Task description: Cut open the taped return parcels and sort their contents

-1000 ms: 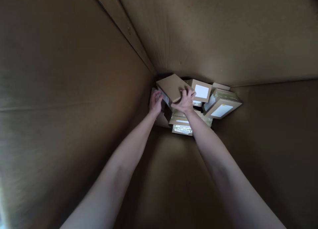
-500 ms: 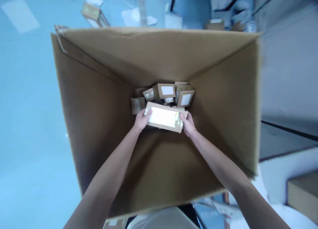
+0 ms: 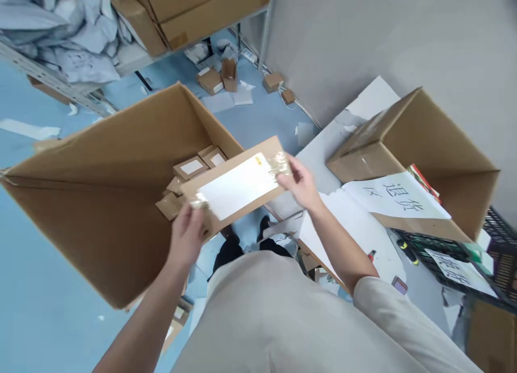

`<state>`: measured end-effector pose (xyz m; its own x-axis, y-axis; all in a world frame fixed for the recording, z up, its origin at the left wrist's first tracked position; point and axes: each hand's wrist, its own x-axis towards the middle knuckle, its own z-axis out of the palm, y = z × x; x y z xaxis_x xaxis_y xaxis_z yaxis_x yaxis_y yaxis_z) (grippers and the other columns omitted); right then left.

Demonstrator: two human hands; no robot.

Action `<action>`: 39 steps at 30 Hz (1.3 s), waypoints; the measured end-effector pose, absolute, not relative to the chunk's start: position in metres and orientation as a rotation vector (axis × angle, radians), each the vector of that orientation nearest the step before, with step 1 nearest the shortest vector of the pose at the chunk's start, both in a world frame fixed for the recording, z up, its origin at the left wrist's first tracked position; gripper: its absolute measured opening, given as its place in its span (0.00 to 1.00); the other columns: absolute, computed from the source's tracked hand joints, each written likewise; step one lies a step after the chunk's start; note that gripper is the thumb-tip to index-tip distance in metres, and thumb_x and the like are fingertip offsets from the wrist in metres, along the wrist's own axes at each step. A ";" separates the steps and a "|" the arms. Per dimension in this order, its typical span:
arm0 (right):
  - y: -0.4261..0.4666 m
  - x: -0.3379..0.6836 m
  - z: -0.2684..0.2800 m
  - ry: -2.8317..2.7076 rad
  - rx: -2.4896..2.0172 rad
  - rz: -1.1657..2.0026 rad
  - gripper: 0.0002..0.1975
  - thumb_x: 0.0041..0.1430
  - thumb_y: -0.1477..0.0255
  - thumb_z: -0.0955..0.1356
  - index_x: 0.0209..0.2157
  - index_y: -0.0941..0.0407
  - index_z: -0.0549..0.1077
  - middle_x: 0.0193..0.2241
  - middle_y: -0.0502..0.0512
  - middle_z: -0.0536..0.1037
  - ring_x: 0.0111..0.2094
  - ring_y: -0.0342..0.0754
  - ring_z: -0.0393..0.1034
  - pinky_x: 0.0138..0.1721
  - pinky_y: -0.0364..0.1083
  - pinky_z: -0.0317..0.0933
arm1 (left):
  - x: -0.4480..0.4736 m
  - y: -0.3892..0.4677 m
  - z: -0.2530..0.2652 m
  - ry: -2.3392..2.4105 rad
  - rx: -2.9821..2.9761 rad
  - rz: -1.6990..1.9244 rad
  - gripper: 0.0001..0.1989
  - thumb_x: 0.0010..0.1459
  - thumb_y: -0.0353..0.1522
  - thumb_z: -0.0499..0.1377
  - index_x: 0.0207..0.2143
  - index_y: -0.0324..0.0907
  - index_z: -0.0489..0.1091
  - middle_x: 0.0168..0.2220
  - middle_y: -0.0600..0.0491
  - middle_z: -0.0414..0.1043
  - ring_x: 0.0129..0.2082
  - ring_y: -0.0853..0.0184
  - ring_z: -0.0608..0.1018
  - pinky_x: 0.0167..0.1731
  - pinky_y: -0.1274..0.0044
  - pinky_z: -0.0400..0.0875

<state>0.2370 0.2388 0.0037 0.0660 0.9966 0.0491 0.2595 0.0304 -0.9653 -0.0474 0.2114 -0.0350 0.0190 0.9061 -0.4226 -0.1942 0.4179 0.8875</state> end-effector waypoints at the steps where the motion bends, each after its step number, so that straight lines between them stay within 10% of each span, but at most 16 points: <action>1: 0.225 0.272 0.005 -1.304 -1.417 0.980 0.34 0.51 0.49 0.69 0.56 0.50 0.65 0.53 0.55 0.72 0.53 0.54 0.67 0.56 0.54 0.60 | -0.014 0.201 -0.031 1.199 0.739 0.914 0.26 0.51 0.47 0.64 0.49 0.45 0.69 0.47 0.51 0.75 0.45 0.63 0.78 0.44 0.73 0.76; 9: 0.177 0.454 -0.078 -1.061 -1.606 1.084 0.27 0.48 0.50 0.70 0.45 0.52 0.72 0.46 0.54 0.77 0.46 0.51 0.71 0.50 0.51 0.63 | 0.182 0.160 -0.087 1.124 0.624 0.751 0.27 0.51 0.41 0.66 0.52 0.45 0.68 0.53 0.49 0.72 0.51 0.58 0.74 0.50 0.66 0.73; 19: 0.181 0.462 -0.158 -0.688 -1.723 1.253 0.37 0.44 0.48 0.70 0.53 0.54 0.69 0.47 0.56 0.77 0.42 0.52 0.72 0.40 0.48 0.68 | 0.206 0.157 -0.135 1.246 0.557 0.672 0.28 0.51 0.43 0.65 0.54 0.50 0.66 0.60 0.48 0.63 0.59 0.56 0.68 0.55 0.58 0.67; 29: 0.183 0.466 -0.144 -0.764 -1.841 1.233 0.34 0.45 0.49 0.69 0.50 0.54 0.72 0.48 0.58 0.76 0.46 0.54 0.71 0.46 0.53 0.68 | 0.195 0.170 -0.132 1.233 0.611 0.537 0.30 0.51 0.43 0.65 0.55 0.47 0.63 0.63 0.43 0.59 0.60 0.53 0.65 0.54 0.62 0.65; 39: 0.275 0.373 -0.039 -1.496 -1.987 0.411 0.29 0.54 0.56 0.69 0.54 0.58 0.68 0.53 0.65 0.72 0.54 0.57 0.68 0.56 0.60 0.60 | 0.076 0.240 -0.120 0.895 0.424 0.431 0.20 0.52 0.42 0.65 0.45 0.45 0.71 0.54 0.44 0.70 0.53 0.56 0.74 0.50 0.63 0.69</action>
<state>0.3727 0.2754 -0.0391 0.3130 0.9431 0.1122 0.7536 -0.1748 -0.6337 0.0757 0.2402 -0.1198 0.5530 0.5238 -0.6479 -0.1800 0.8344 0.5209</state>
